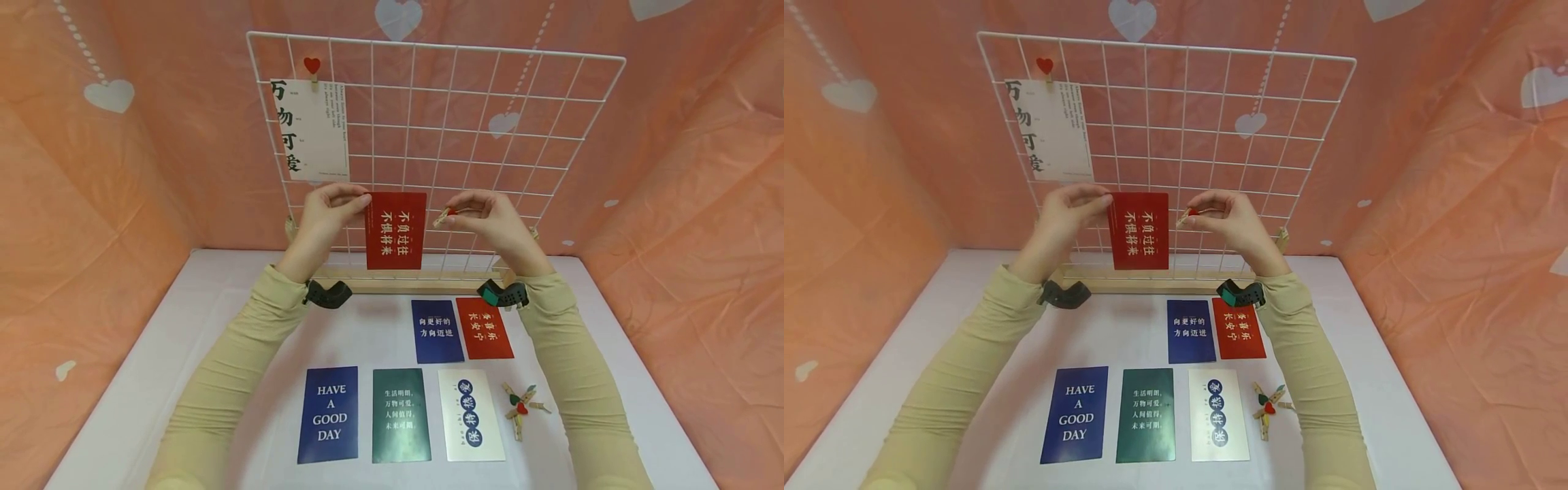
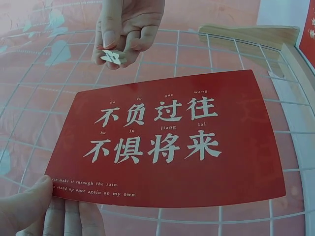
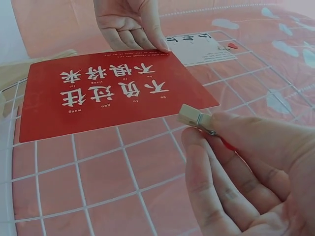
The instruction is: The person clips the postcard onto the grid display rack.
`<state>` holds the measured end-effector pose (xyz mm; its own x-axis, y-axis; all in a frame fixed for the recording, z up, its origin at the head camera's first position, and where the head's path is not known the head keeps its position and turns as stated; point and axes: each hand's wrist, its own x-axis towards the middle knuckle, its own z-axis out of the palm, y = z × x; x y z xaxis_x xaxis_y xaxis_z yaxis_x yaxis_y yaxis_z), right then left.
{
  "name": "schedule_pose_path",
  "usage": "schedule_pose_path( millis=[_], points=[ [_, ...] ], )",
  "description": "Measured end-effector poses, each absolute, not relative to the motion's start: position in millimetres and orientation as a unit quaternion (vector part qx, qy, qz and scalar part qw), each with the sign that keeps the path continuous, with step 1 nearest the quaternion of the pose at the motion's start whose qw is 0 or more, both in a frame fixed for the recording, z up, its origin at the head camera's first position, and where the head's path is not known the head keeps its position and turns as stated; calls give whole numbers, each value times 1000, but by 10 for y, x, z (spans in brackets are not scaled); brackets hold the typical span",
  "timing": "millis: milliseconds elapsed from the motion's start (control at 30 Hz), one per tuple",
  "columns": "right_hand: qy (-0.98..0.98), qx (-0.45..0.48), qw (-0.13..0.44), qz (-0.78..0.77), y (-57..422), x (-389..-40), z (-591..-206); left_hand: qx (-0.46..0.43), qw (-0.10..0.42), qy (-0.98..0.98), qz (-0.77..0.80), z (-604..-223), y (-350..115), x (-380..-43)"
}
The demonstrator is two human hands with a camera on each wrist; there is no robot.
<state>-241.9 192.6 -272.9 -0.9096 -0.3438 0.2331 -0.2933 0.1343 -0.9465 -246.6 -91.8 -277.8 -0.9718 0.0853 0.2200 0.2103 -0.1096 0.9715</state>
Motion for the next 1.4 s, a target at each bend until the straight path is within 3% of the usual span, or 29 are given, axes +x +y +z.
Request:
schedule_pose_path(
  millis=[1400],
  points=[
    [699, -238, -37, -674, 1702, -2613, -2229, -103, 115, -632, -760, -2291, -883, -2606]
  ],
)
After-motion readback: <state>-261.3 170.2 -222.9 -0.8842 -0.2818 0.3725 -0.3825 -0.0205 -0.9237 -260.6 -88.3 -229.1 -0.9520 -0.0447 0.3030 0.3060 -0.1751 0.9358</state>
